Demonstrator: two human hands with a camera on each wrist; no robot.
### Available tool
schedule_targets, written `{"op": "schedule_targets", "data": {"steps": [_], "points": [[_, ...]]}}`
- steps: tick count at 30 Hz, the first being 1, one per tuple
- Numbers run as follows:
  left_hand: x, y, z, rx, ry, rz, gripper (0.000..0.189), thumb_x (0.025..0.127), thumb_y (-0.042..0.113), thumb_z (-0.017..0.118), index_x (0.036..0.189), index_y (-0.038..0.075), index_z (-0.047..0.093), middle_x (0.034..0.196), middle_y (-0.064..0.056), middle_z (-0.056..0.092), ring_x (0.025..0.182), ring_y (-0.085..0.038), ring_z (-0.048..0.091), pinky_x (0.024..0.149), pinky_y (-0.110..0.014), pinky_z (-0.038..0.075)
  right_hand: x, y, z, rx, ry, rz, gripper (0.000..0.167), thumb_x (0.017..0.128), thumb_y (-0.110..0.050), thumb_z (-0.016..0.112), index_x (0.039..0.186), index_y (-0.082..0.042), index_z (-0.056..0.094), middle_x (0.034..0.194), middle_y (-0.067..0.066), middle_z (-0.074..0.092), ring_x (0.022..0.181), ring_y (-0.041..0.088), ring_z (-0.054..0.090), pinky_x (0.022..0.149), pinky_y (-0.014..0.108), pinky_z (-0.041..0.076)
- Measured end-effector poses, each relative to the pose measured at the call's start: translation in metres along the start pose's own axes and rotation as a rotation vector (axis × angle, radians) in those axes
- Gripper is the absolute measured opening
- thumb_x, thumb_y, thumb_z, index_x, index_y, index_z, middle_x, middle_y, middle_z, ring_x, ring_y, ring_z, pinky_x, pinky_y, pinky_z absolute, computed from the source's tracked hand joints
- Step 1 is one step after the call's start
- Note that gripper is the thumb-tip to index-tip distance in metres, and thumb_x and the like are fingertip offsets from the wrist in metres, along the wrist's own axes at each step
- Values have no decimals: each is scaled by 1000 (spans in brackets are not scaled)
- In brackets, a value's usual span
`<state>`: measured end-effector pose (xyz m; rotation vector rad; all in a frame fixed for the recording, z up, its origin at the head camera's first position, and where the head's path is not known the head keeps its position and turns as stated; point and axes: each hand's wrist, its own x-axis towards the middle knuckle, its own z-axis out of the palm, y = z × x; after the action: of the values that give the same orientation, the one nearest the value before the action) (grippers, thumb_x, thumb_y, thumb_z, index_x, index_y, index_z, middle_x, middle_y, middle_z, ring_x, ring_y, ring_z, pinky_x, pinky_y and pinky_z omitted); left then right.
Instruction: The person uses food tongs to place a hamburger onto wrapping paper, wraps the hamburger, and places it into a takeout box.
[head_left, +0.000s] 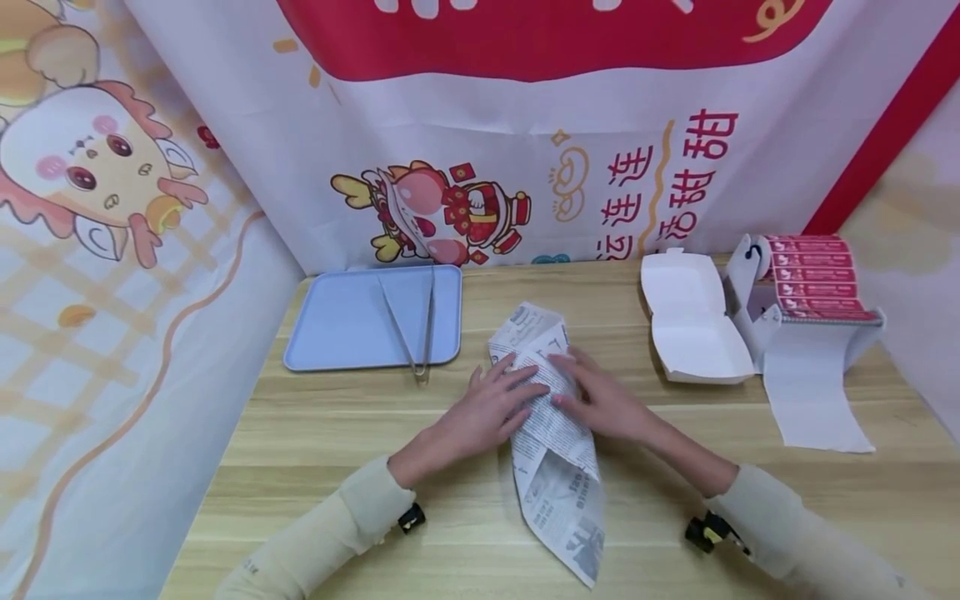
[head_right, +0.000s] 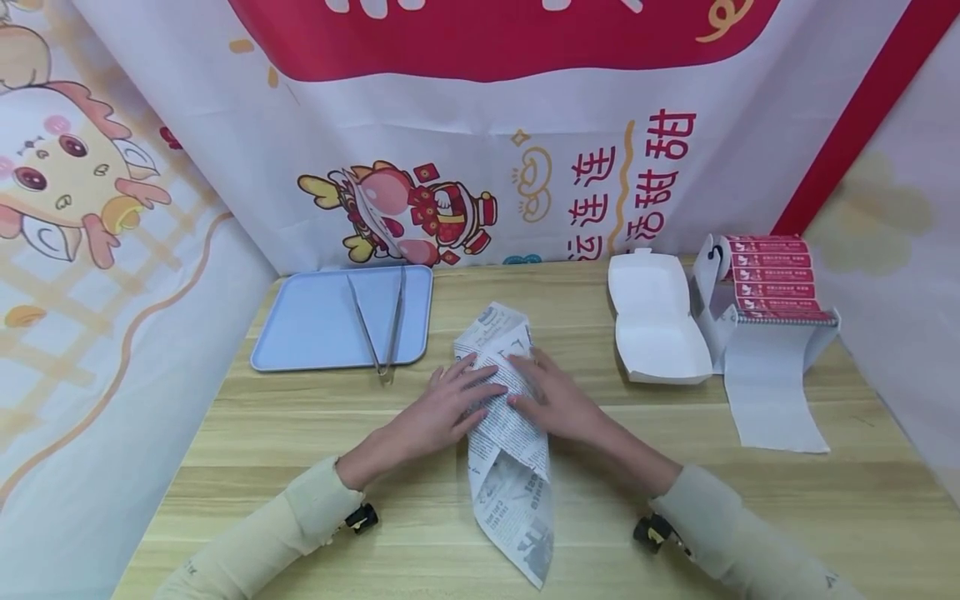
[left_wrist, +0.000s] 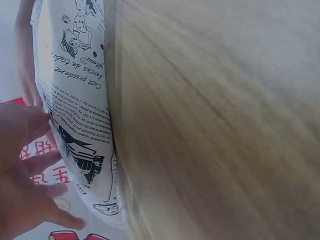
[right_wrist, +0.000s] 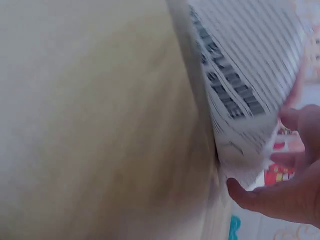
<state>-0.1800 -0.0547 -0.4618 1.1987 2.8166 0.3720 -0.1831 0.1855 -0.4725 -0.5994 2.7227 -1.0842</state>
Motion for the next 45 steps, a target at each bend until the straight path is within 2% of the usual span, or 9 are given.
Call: {"op": "schedule_targets", "data": {"steps": [5, 8, 11, 15, 24, 30, 35, 42, 45], "points": [[3, 2, -2, 90, -32, 33, 44, 103, 30, 53, 146, 23, 48, 162, -2, 36, 154, -26, 24, 118, -64, 27, 44, 17, -23, -7, 82, -4, 61, 97, -23, 64, 151, -9, 40, 154, 26, 37, 133, 46, 47, 104, 63, 45], [7, 4, -2, 103, -48, 71, 45, 102, 26, 56, 145, 17, 49, 161, -3, 37, 152, -23, 30, 121, -50, 31, 77, 25, -37, -69, -17, -30, 50, 98, -19, 62, 145, -7, 49, 147, 27, 46, 133, 45, 45, 107, 62, 42], [11, 6, -2, 115, -55, 114, 44, 101, 22, 56, 144, 15, 50, 158, -4, 41, 148, -21, 37, 120, -39, 36, 105, 32, -49, -79, -157, -60, 27, 98, -13, 60, 122, -2, 66, 107, 23, 65, 99, 37, 60, 86, 45, 52], [13, 8, -5, 157, -53, 164, 43, 104, 21, 52, 146, 18, 50, 156, -4, 46, 146, -20, 41, 117, -37, 40, 127, 40, -62, -28, -329, -54, 14, 98, -5, 56, 90, 0, 67, 68, 5, 51, 62, 19, 46, 60, 27, 40], [13, 11, -12, 159, -65, 193, 43, 103, 17, 54, 146, 20, 50, 154, -6, 47, 145, -22, 42, 114, -37, 43, 135, 57, -73, 107, -429, -67, 18, 101, -7, 50, 85, -2, 57, 81, 9, 52, 75, 22, 48, 71, 28, 41], [14, 12, -9, 158, -88, 177, 45, 103, 19, 54, 148, 22, 48, 157, -5, 44, 146, -23, 40, 112, -38, 45, 133, 54, -72, 12, -440, -59, 14, 100, -20, 60, 96, -10, 69, 98, 6, 61, 90, 17, 51, 81, 30, 41], [14, 14, -9, 161, -82, 178, 45, 103, 18, 54, 148, 22, 48, 157, -6, 44, 146, -23, 40, 111, -38, 46, 131, 49, -71, -40, -427, -106, 16, 97, -15, 63, 85, -7, 66, 84, 5, 60, 78, 16, 51, 71, 27, 42], [14, 15, -7, 163, -84, 175, 46, 103, 17, 53, 148, 22, 47, 157, -5, 43, 147, -22, 39, 112, -38, 45, 120, 50, -70, 35, -323, 17, 15, 100, -13, 57, 91, -3, 64, 92, 9, 63, 81, 20, 53, 71, 29, 44], [13, 15, -9, 157, -94, 171, 46, 103, 18, 53, 149, 22, 47, 158, -5, 42, 147, -22, 39, 112, -38, 45, 115, 52, -71, 145, -378, 51, 13, 99, -15, 60, 103, -3, 62, 101, 12, 62, 84, 22, 55, 72, 31, 49]]}}
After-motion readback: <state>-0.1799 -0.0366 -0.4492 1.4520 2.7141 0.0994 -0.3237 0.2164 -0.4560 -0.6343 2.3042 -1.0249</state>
